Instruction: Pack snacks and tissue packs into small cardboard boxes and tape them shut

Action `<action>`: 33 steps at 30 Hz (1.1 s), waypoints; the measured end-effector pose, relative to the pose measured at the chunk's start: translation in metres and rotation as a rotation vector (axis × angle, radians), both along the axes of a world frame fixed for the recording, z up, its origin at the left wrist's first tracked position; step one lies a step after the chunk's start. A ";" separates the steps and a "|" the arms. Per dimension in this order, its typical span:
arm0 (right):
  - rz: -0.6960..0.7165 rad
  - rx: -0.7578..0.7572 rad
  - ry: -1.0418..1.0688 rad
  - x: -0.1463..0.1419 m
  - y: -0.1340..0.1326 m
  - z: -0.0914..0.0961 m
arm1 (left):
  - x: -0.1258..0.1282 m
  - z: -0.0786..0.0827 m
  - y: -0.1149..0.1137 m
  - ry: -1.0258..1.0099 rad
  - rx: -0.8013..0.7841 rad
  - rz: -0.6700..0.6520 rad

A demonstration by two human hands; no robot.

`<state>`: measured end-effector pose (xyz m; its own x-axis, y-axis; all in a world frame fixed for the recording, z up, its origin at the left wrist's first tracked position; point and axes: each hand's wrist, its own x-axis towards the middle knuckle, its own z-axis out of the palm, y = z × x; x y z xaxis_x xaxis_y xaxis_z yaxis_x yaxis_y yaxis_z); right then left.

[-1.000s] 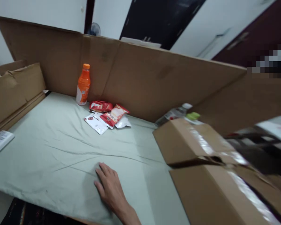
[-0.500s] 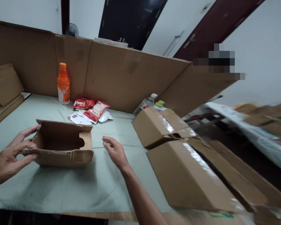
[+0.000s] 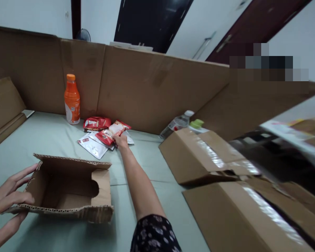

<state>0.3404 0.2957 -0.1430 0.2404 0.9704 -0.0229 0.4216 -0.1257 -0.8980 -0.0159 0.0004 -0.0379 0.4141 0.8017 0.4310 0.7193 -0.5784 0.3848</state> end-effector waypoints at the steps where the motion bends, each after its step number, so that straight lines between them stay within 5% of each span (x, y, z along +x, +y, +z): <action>1: 0.010 -0.016 -0.002 0.001 -0.007 0.002 | 0.000 0.000 0.000 0.005 0.012 0.009; 7: 0.085 -0.020 -0.052 0.051 -0.105 0.033 | 0.003 0.012 0.000 0.040 0.122 -0.023; 11: 0.098 0.063 -0.073 0.085 -0.173 0.075 | 0.013 0.024 -0.003 0.006 0.195 -0.126; 14: 0.044 0.400 0.018 0.078 -0.205 0.119 | 0.019 0.026 -0.004 0.030 0.209 -0.177; 17: 0.048 0.872 0.145 0.036 -0.228 0.157 | 0.021 0.024 -0.004 0.086 0.189 -0.180; 19: 0.140 0.948 0.141 0.000 -0.239 0.170 | 0.022 0.023 -0.004 0.126 0.201 -0.176; 23: 0.504 0.690 -0.018 -0.059 -0.241 0.162 | 0.024 0.025 -0.003 0.175 0.257 -0.151; 27: 0.732 0.416 -0.323 -0.071 -0.234 0.154 | 0.026 0.028 -0.003 0.223 0.302 -0.116; 33: 0.819 0.372 -0.904 -0.056 -0.258 0.198 | 0.027 0.029 -0.002 0.287 0.340 -0.110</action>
<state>0.2847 0.0380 0.0549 -0.6412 0.7546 0.1394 0.7338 0.6561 -0.1764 0.0110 -0.0014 -0.0092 0.6297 0.5793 0.5176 0.6967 -0.7159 -0.0462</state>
